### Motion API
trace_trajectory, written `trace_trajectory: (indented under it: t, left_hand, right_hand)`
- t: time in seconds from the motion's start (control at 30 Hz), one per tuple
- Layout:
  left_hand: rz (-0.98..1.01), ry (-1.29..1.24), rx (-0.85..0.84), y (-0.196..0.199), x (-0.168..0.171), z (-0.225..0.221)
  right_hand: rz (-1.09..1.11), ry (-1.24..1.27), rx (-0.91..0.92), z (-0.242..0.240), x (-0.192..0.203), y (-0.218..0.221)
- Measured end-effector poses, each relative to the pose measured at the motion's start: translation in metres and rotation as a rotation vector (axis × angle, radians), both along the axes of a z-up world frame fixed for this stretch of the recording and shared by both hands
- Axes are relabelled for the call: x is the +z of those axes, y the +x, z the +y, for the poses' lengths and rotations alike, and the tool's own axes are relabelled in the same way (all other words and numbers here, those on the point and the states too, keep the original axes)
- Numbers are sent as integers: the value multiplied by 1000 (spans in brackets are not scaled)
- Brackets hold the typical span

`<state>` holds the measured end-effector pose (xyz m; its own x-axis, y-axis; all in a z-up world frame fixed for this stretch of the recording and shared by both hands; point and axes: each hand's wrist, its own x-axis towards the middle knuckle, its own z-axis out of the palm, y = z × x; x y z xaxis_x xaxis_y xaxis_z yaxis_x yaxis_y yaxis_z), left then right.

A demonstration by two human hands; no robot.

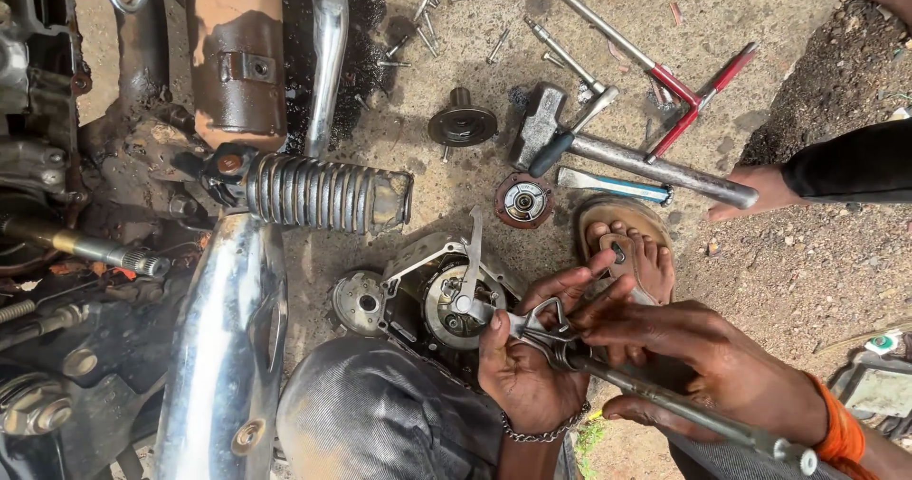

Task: Repairing and reassembling internal engine components of a motorcycle, including shafts and gears.

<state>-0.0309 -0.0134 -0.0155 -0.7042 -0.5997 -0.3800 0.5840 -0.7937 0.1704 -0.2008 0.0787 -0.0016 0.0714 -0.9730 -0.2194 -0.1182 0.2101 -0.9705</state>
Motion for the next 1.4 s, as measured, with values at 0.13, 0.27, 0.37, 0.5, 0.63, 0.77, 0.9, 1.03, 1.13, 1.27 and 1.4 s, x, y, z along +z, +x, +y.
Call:
trace_trajectory:
  t: [0.13, 0.27, 0.37, 0.5, 0.63, 0.77, 0.9, 1.03, 1.13, 1.27, 1.4]
  left_hand:
    - [-124, -32, -28, -3, 5, -2]
    - [-185, -84, -40, -2, 0, 1]
    - [-144, -42, -11, 0, 0, 3]
    - [-171, -84, -1, -1, 2, -1]
    - [-91, -87, -16, 2, -6, 1]
    - [-97, -50, -65, 1, -1, 2]
    - [-107, 8, -96, -3, -1, 0]
    - [-57, 64, -89, -5, -2, -2]
    - [-72, 56, -114, -10, 4, -4]
    - [-115, -25, -76, -13, 7, -4]
    - [-133, -58, 9, -19, 10, -8]
  right_hand:
    - [294, -243, 14, -14, -8, 8]
    - [163, -102, -44, -22, -11, 12]
    - [250, -202, -31, -13, -24, 14]
    - [150, 1, -6, 11, -55, 25]
    - [192, -187, -77, -5, -46, 23]
    - [157, -283, 27, -3, -42, 13]
    - [132, -144, 222, -15, -13, -21]
    - [-48, -215, 90, 0, -7, -52]
    - [-113, -35, 131, -3, 0, -50]
    - [96, 322, 204, -16, 5, -29]
    - [253, -40, 185, -24, -5, -7]
